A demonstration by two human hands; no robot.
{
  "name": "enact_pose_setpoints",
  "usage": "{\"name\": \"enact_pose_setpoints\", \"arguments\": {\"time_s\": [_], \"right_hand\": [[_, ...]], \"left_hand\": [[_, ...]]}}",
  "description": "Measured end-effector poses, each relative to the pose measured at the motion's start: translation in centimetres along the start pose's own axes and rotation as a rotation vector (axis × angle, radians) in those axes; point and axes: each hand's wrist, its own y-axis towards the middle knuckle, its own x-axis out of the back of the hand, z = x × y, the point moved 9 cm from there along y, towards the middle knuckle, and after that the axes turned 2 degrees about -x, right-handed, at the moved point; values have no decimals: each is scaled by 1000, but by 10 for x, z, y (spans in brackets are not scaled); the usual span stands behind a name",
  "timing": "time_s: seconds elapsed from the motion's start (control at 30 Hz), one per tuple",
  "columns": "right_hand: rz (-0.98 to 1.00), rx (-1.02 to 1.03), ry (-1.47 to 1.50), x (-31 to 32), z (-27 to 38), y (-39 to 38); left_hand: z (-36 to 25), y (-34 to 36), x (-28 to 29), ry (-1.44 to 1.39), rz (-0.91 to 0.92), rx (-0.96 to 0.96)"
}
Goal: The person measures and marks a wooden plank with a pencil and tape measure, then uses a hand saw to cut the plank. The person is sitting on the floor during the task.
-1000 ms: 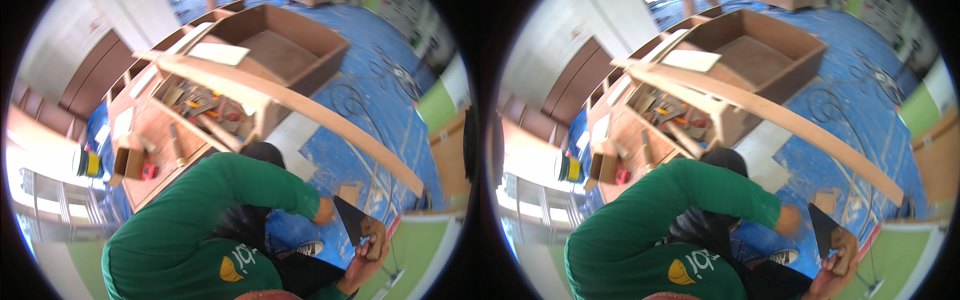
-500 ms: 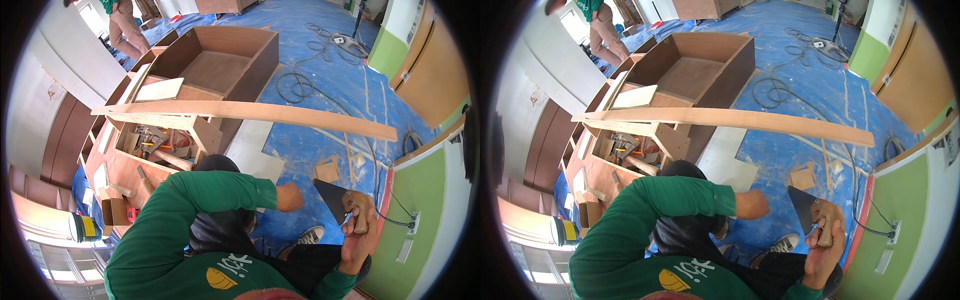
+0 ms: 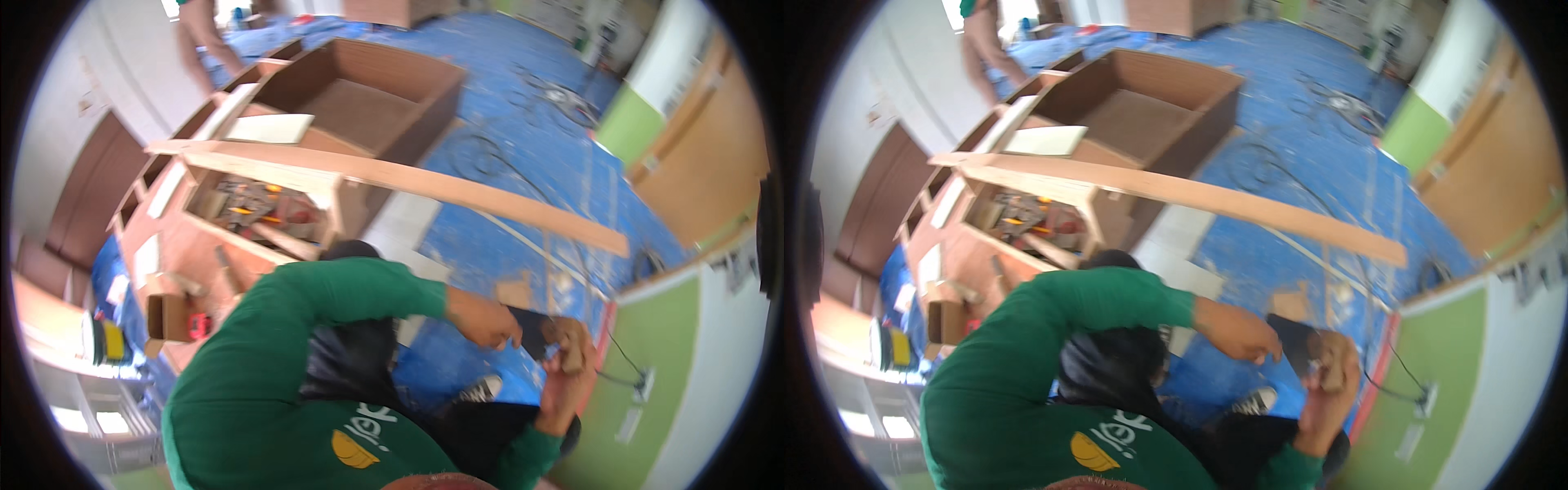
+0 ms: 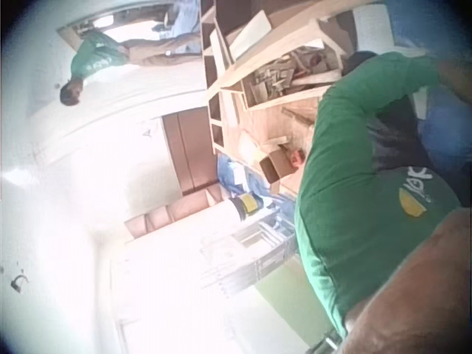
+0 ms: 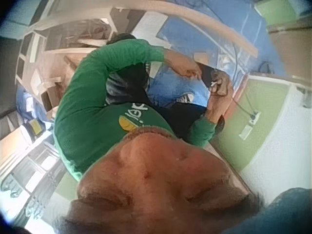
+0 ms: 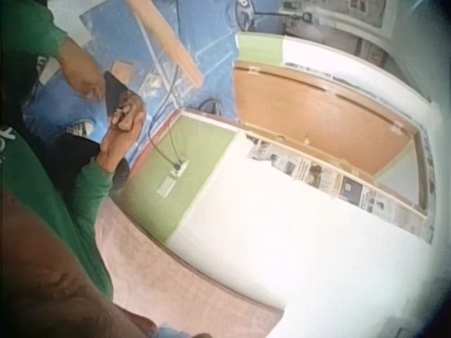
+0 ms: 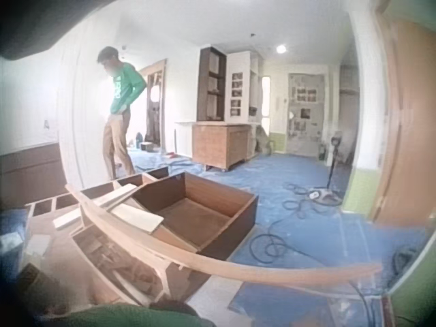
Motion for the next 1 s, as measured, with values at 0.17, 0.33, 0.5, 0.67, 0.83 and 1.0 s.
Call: {"name": "enact_pose_setpoints", "arguments": {"time_s": [0.17, 0.33, 0.5, 0.67, 0.83, 1.0], "right_hand": [[31, 2, 43, -28, -4, 22], [75, 14, 72, -1, 13, -4], [111, 9, 147, 7, 3, 0], [38, 16, 135, 24, 6, 2], [-13, 267, 208, 42, 36, -7], [163, 480, -38, 4, 65, -40]], "left_hand": [[-197, -2, 94, -1078, -371, -226], [-315, -23, 134, -659, -450, -60], [-314, -56, 159, -902, -543, 381], [-316, -126, 178, 257, -790, -44], [-191, -118, 232, 651, -821, 123], [-62, -123, 244, 936, -796, 354]]}}
